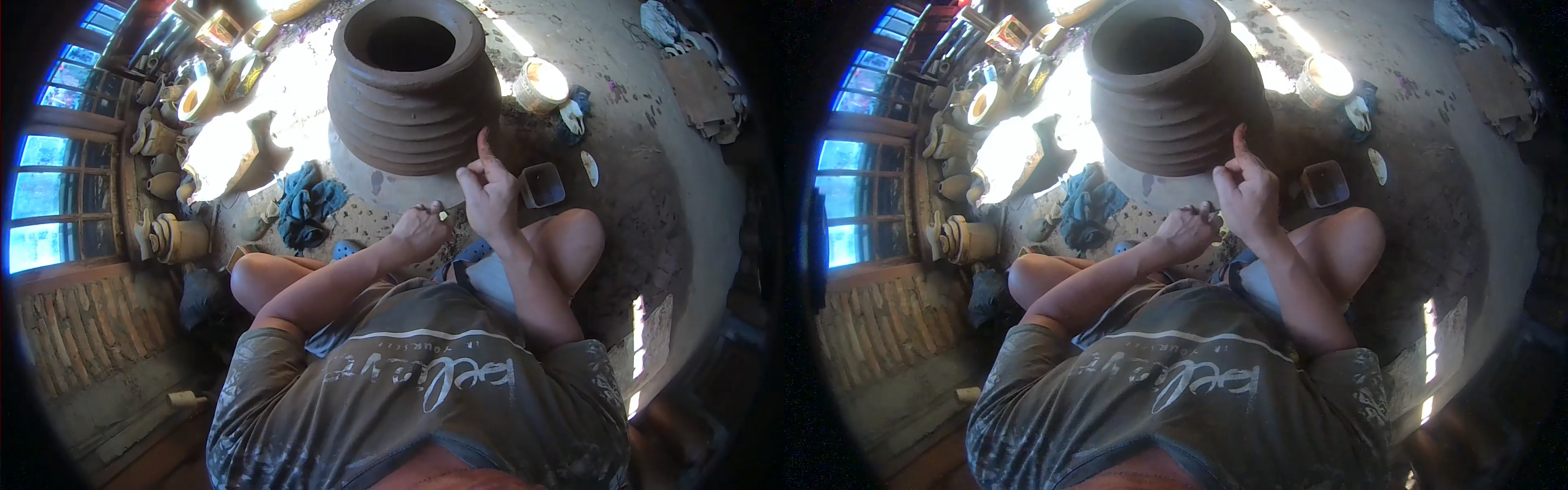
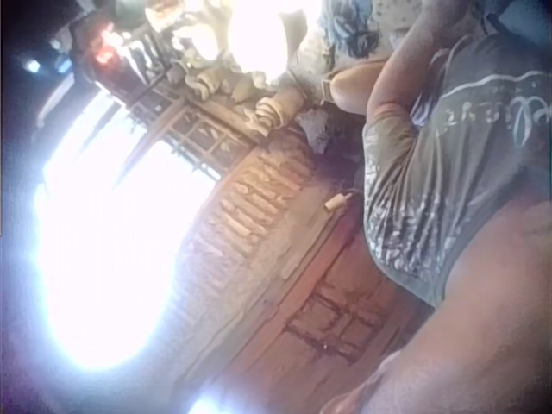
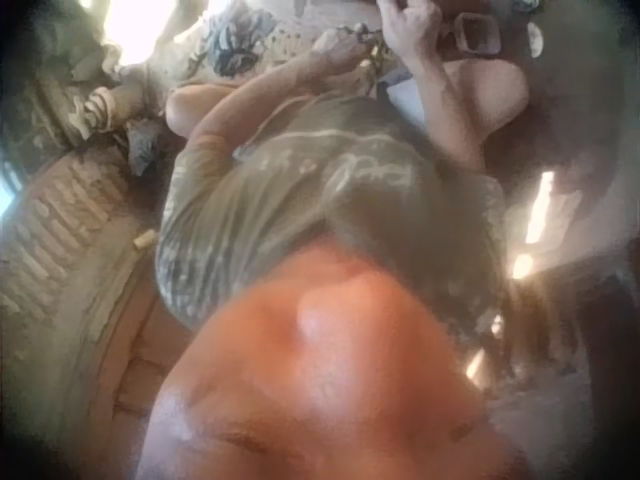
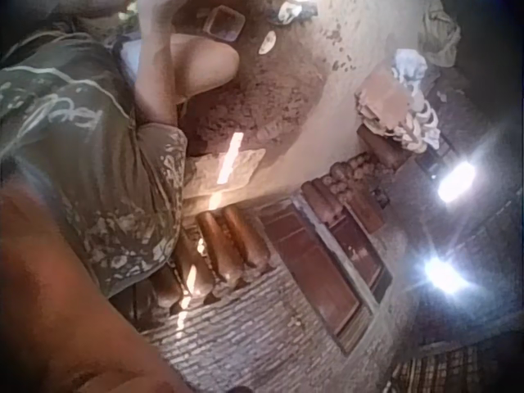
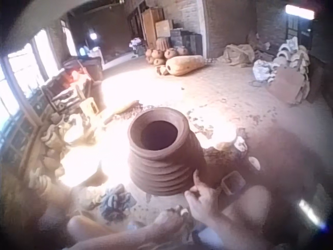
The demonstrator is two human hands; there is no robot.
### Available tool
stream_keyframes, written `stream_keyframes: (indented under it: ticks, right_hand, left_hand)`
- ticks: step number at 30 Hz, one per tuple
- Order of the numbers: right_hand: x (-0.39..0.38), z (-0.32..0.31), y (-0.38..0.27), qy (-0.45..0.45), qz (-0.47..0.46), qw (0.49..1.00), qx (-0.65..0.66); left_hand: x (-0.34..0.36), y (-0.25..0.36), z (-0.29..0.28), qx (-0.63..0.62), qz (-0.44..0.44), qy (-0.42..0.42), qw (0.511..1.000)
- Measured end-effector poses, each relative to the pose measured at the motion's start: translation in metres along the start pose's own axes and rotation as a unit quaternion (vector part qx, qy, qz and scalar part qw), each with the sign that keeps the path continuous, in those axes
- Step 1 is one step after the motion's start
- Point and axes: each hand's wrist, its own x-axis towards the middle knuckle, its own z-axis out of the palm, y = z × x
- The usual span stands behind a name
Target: The person shapes a large clay vessel on a pottery wheel, using their hands to smooth the exterior and create decorative horizontal grooves around the midsection.
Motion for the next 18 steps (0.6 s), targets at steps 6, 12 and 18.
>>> stream_keyframes:
  ticks: [6,12,18]
  right_hand:
    - [-0.01,0.012,-0.012,0.001,-0.037,0.999,-0.03]
    - [-0.023,0.017,-0.028,-0.026,-0.081,0.993,-0.077]
    - [-0.025,-0.019,-0.019,-0.029,-0.106,0.992,-0.061]
  left_hand:
    - [0.033,0.019,0.009,-0.162,0.087,0.213,0.96]
    - [0.043,0.017,0.038,-0.111,0.065,0.161,0.979]
    - [0.017,-0.012,0.03,-0.195,-0.021,0.099,0.976]
